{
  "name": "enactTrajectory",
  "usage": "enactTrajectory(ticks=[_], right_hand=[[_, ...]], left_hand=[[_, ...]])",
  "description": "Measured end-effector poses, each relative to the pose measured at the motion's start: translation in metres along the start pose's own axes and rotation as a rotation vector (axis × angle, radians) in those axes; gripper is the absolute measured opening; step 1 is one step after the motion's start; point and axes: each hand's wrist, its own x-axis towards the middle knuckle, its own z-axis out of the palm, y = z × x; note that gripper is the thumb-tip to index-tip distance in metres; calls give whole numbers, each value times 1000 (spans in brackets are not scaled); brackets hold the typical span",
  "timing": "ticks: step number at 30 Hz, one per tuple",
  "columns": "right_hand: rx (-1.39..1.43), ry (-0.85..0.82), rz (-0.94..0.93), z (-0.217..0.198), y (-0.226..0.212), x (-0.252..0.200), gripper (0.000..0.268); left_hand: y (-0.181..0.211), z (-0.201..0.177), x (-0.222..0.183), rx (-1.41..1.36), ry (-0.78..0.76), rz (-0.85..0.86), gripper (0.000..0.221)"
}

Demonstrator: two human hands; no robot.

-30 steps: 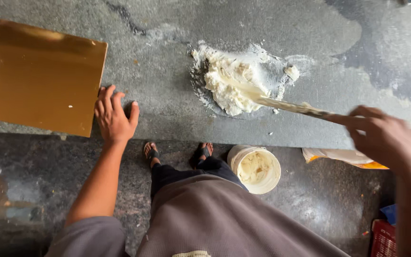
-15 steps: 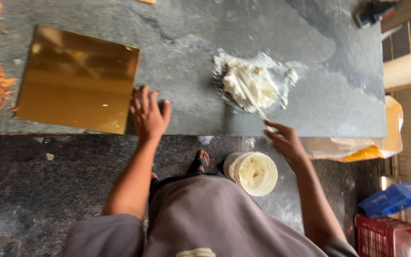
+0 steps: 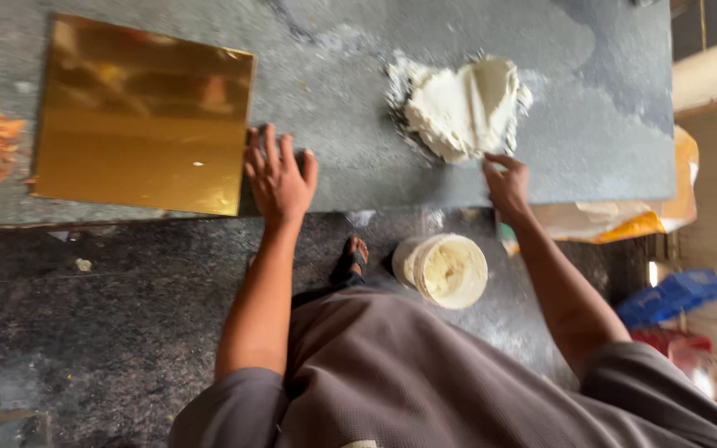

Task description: The person wipes a square gold-colored board with a blue cloth and then spreads white cream onto the workbench using a metal spatula.

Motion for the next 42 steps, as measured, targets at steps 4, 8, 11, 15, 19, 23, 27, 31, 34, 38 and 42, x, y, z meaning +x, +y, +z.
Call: enactTrajectory(ticks=[4, 8, 11, 15, 19, 23, 27, 31, 34, 38, 42], right_hand=[[-663, 53, -522, 2, 26, -9, 31], [-698, 89, -428, -4, 22, 12, 32], [-276, -183, -26, -12, 4, 21, 28], [-401, -451, -229, -73, -31, 13, 34], [80, -240, 54, -145, -26, 41, 24], [332, -284, 113, -76, 33, 60, 26], [-490, 9, -810, -59, 67, 61, 32], [-331, -54, -266, -54, 9, 46, 29], [-217, -221, -286, -43, -21, 15, 34], [-1064, -195, -387, -33, -22, -6, 47], [-460, -320, 47, -16, -40, 6, 41]], left_hand=[[2, 4, 3, 18, 3, -2, 39], [2, 2, 4, 58, -22, 10, 40], [8, 2, 0, 83, -26, 31, 38], [9, -3, 8, 98, -43, 26, 41], [14, -4, 2, 115, -56, 35, 41], [18, -7, 9, 98, -83, 48, 41], [19, -5, 17, 111, 5, 88, 39], [22, -5, 2, 152, -13, 39, 41], [19, -1, -1, 108, -73, -65, 42], [11, 1, -5, 105, -17, 53, 43], [6, 1, -4, 90, 0, 66, 44]])
